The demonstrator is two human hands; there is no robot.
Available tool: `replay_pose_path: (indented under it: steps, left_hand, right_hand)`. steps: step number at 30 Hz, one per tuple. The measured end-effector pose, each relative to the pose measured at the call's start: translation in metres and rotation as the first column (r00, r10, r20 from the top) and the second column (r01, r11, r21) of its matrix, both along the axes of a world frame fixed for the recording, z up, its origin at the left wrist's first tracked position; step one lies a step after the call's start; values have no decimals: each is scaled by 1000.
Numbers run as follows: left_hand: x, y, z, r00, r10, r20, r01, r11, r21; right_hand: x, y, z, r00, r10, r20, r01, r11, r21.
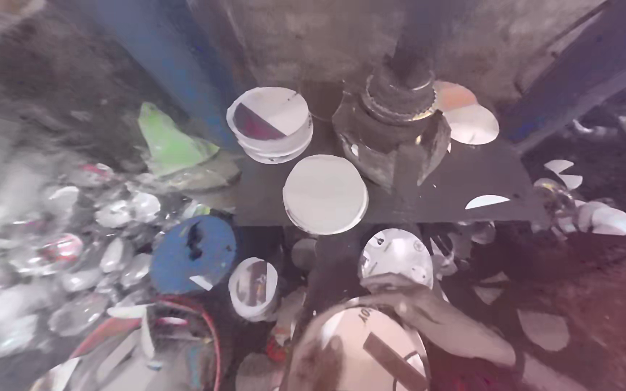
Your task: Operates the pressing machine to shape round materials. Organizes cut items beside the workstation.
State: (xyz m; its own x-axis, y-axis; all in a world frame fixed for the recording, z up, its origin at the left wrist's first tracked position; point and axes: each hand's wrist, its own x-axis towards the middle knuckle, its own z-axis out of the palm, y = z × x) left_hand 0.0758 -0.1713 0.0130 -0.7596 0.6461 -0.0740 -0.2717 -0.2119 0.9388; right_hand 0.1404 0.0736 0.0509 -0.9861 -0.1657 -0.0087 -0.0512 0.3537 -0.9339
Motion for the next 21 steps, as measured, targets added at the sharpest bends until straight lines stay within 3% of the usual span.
replay_pose_path:
  steps: [2, 5, 10, 12, 15, 21]
  left_hand:
    - [2, 13, 3, 997, 30, -65, -36, 995, -96]
    - [-3, 25, 0, 980, -45, -193, 10, 984, -180]
    - [-1, 17, 18, 967, -253, 16, 251, 950, -185]
    - [-10, 7, 14, 925, -380, -3, 375, 914, -156]
    - [-35, 0, 8, 803, -591, -70, 570, 797, -199]
    - [-39, 7, 7, 802, -582, -133, 538, 801, -265]
  right_hand:
    - [4, -7, 0, 996, 16, 82, -10, 997, -77]
    - [7, -17, -8, 991, -104, 82, 108, 993, -45]
    - [31, -24, -21, 958, -265, 106, 282, 938, -200]
    - [35, -32, -18, 945, -306, 119, 324, 926, -192]
    - [26, -30, -11, 960, -259, 107, 264, 964, -31]
    - [10, -17, -3, 986, -105, 126, 100, 994, 41]
